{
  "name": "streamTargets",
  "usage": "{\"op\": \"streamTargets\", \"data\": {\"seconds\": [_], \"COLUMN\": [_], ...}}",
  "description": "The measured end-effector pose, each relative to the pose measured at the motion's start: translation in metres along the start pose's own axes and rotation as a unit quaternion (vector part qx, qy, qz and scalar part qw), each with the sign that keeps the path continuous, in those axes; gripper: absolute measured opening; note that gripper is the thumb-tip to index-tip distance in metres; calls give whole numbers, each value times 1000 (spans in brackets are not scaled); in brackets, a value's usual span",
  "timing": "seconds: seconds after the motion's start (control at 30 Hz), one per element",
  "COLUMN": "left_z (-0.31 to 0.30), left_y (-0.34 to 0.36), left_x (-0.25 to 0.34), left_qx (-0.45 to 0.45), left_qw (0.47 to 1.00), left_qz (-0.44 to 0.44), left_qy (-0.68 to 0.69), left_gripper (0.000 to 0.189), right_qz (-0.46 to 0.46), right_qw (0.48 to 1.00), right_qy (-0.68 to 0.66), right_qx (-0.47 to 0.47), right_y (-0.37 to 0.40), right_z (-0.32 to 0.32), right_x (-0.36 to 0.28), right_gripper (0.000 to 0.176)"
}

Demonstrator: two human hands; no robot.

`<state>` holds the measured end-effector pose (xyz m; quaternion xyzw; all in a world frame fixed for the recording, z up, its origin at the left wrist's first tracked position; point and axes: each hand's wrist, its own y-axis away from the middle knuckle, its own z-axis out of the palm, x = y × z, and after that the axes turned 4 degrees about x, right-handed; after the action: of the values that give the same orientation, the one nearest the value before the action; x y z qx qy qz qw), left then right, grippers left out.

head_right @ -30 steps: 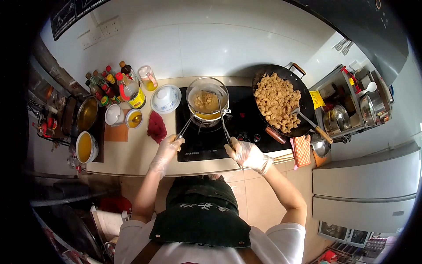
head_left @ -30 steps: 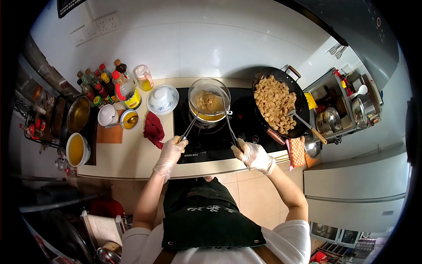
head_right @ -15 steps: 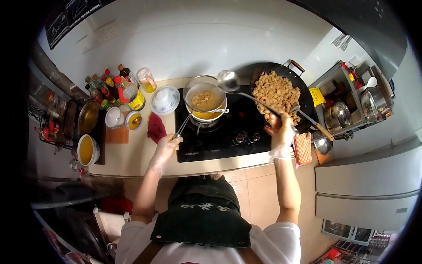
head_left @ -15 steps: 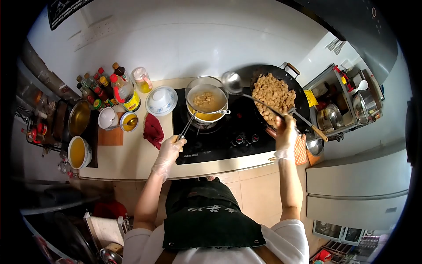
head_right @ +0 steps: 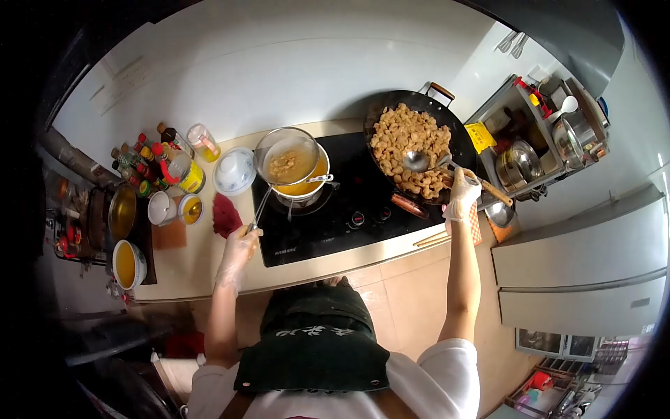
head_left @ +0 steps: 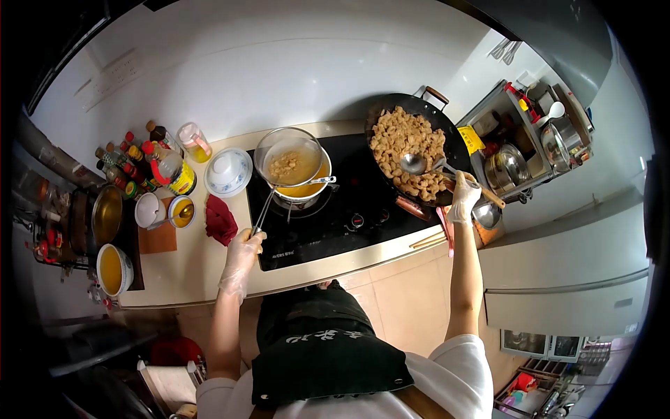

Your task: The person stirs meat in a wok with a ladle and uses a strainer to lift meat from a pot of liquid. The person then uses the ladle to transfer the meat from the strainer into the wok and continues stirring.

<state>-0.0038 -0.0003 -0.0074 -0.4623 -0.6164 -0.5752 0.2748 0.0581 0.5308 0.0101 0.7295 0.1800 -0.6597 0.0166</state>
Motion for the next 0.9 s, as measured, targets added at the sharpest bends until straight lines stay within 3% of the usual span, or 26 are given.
{"op": "streamTargets", "data": {"seconds": [0.07,0.17,0.4,0.9], "left_z": [2,5,8,9], "left_y": [0,-1,-2,-10], "left_x": [2,2,5,-2], "left_qx": [0,-8,5,7], "left_qw": [1000,1000,1000,1000], "left_qz": [-10,-14,-18,-19], "left_qy": [-11,-20,-16,9], "left_gripper": [19,21,19,18], "right_qz": [-2,54,91,94], "right_qw": [999,998,995,994], "right_qy": [47,-10,-24,-34], "right_qx": [-15,-28,-30,-50], "right_y": [-15,-10,-31,-40], "right_z": [-1,5,-6,-8], "right_x": [4,-22,1,8], "right_gripper": [9,10,10,11]}}
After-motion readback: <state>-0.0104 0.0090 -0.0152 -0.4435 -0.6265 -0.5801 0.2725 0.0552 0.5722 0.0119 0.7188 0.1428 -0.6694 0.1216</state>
